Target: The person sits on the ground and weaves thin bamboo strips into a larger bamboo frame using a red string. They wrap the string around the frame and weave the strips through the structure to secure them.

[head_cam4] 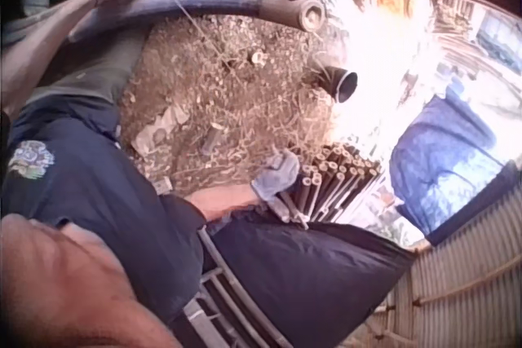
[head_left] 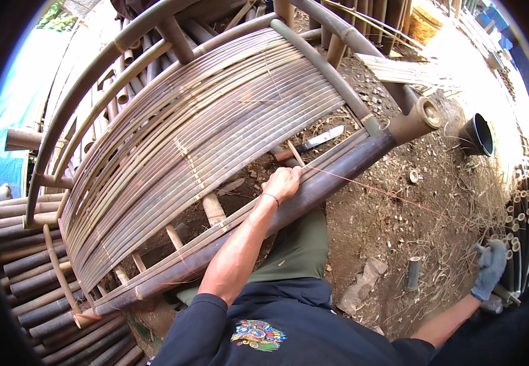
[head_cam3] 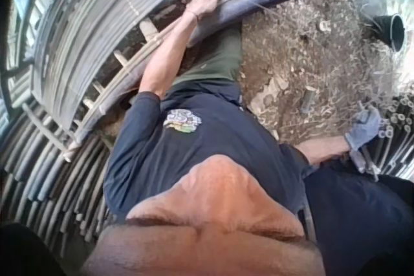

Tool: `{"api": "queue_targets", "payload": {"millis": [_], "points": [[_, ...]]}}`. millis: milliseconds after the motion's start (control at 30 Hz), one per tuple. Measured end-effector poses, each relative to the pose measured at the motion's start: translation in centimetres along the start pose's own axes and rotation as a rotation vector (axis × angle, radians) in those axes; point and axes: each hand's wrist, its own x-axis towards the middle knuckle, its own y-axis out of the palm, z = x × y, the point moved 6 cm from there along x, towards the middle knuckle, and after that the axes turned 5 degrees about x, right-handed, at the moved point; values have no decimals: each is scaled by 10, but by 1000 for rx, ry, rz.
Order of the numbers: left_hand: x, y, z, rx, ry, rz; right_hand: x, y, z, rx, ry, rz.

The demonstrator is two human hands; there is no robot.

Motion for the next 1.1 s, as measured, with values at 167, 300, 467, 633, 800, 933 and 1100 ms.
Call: {"api": "queue_targets", "payload": {"millis": [167, 300, 467, 633, 800, 933, 1100], "points": [[-16, 3, -9, 166, 33, -96, 1, 80, -58, -1344, -2, -7], [-17, -1, -4, 159, 29, -120, 21, 285, -27, -933, -351, 202], [-17, 0, 2, 111, 5, -111, -2, 437, 19, -732, -715, 329], [-17, 7, -10, 185, 47, -201, -10, 496, -5, -814, -591, 568], [-11, 9, -13, 224, 31, 0, 6, 448, -10, -625, -309, 819], [-12, 4, -7, 259, -32, 49, 15, 446, 43, -440, 46, 1231], [-7, 6, -15, 289, -12, 120, 45, 456, 138, 780, 43, 803]]}}
